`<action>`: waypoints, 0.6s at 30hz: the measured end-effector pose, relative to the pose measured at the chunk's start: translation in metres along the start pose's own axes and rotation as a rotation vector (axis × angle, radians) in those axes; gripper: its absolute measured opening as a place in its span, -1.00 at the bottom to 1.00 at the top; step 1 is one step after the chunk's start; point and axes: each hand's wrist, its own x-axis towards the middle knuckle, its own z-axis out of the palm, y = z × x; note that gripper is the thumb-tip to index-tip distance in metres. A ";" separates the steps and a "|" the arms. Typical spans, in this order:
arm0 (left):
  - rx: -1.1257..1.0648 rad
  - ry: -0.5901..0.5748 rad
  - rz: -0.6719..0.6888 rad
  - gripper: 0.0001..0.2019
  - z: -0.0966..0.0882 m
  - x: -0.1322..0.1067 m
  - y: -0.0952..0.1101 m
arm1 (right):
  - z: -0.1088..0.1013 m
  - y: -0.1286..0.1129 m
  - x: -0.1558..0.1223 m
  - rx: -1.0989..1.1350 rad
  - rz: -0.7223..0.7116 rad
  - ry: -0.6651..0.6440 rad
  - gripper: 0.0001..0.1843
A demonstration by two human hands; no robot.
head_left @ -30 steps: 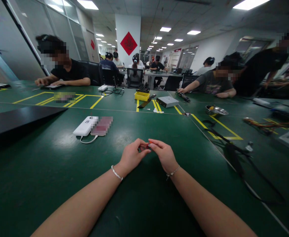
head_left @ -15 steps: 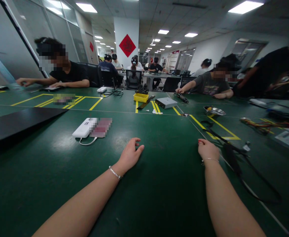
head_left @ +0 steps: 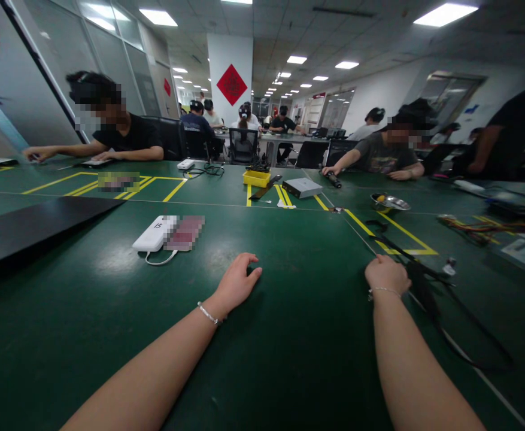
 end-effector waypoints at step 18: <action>0.184 -0.209 0.008 -0.53 0.008 -0.002 -0.002 | -0.003 -0.143 -0.145 0.226 -1.040 -0.637 -0.51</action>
